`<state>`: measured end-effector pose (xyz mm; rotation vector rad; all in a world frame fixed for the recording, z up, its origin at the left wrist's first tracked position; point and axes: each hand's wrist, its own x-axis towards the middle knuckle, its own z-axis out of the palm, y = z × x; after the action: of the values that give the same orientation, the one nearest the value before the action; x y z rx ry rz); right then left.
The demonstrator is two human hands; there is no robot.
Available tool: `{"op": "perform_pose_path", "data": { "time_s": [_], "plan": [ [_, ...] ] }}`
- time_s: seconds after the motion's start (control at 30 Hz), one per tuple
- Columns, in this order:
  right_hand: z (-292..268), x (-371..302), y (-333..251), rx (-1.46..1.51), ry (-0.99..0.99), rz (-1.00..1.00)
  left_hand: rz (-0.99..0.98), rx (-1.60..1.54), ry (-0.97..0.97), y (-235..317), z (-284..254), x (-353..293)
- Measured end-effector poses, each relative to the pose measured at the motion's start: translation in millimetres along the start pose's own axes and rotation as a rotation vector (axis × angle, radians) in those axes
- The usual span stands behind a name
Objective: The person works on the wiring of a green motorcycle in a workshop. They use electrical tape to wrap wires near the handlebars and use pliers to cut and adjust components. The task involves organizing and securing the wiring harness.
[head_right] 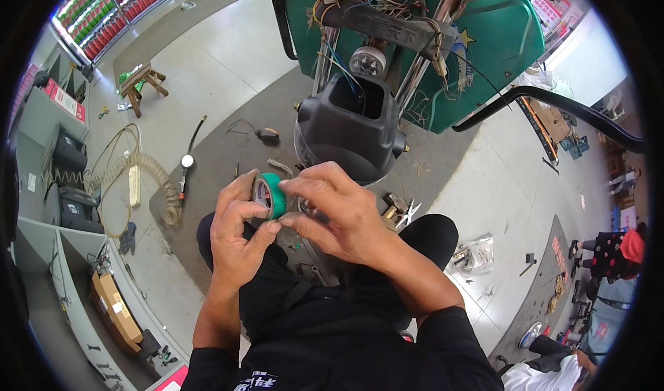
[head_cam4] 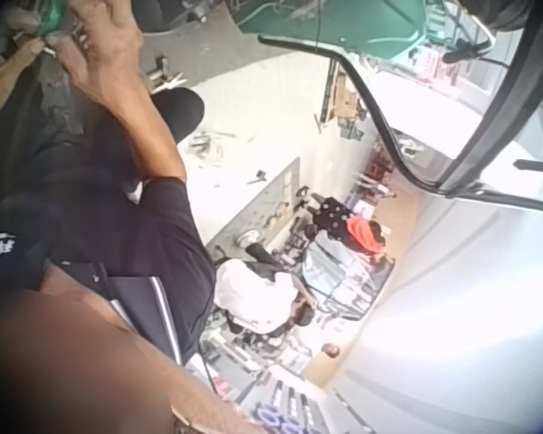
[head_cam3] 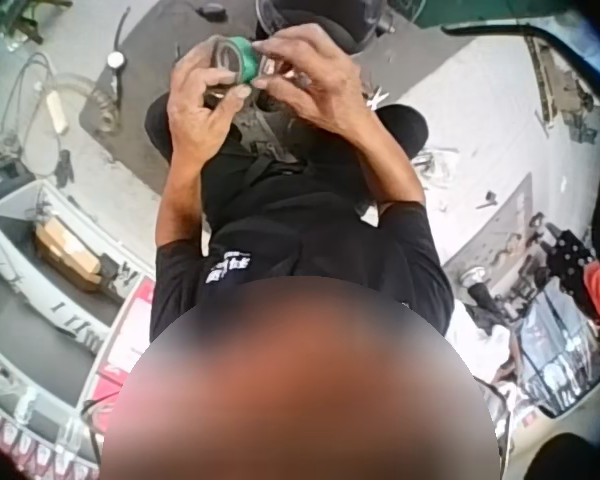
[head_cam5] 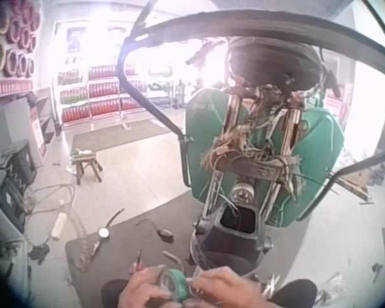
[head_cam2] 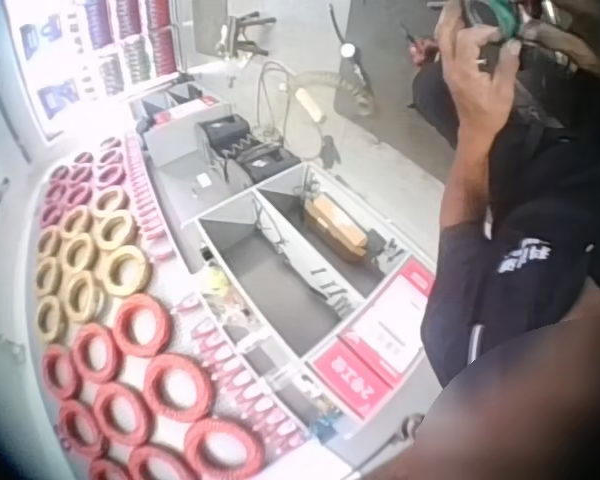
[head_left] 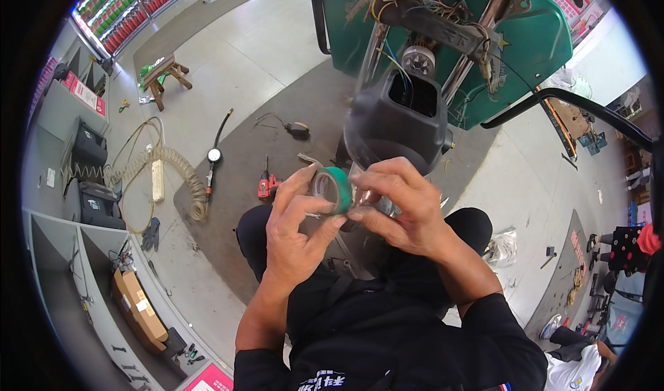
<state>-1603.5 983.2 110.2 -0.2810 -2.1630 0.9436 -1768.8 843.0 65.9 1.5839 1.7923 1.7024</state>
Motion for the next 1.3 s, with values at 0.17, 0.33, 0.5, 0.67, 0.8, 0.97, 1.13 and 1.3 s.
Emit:
{"op": "perform_pose_path", "data": {
  "time_s": [0.17, 0.33, 0.5, 0.67, 0.8, 0.97, 1.13, 1.3],
  "plan": [
    [5, -1, 13, -0.13, 0.02, -0.178, 0.021, 0.0, 0.032, -1, 3, -1],
    [7, 5, 9, -0.12, -0.033, -0.145, 0.005, 0.022, 0.03, -5, 1, -2],
    [9, 6, 13, -0.085, -0.073, -0.134, -0.005, 0.027, -0.019, -1, -3, -1],
    [9, 1, 12, -0.017, -0.111, -0.06, 0.06, 0.166, -0.001, 6, -4, -1],
    [5, -7, 6, 0.094, -0.173, 0.028, 0.057, 0.233, 0.044, 10, -6, 1],
    [5, -16, 4, 0.174, -0.135, 0.087, 0.063, 0.28, 0.101, 11, -11, 1],
    [1, -25, 2, 0.162, -0.09, 0.099, 0.06, 0.281, 0.054, 24, -17, -3],
    [2, -35, -4, 0.246, 0.003, 0.107, 0.111, 0.294, 0.024, 38, -19, -4]
  ]
}}
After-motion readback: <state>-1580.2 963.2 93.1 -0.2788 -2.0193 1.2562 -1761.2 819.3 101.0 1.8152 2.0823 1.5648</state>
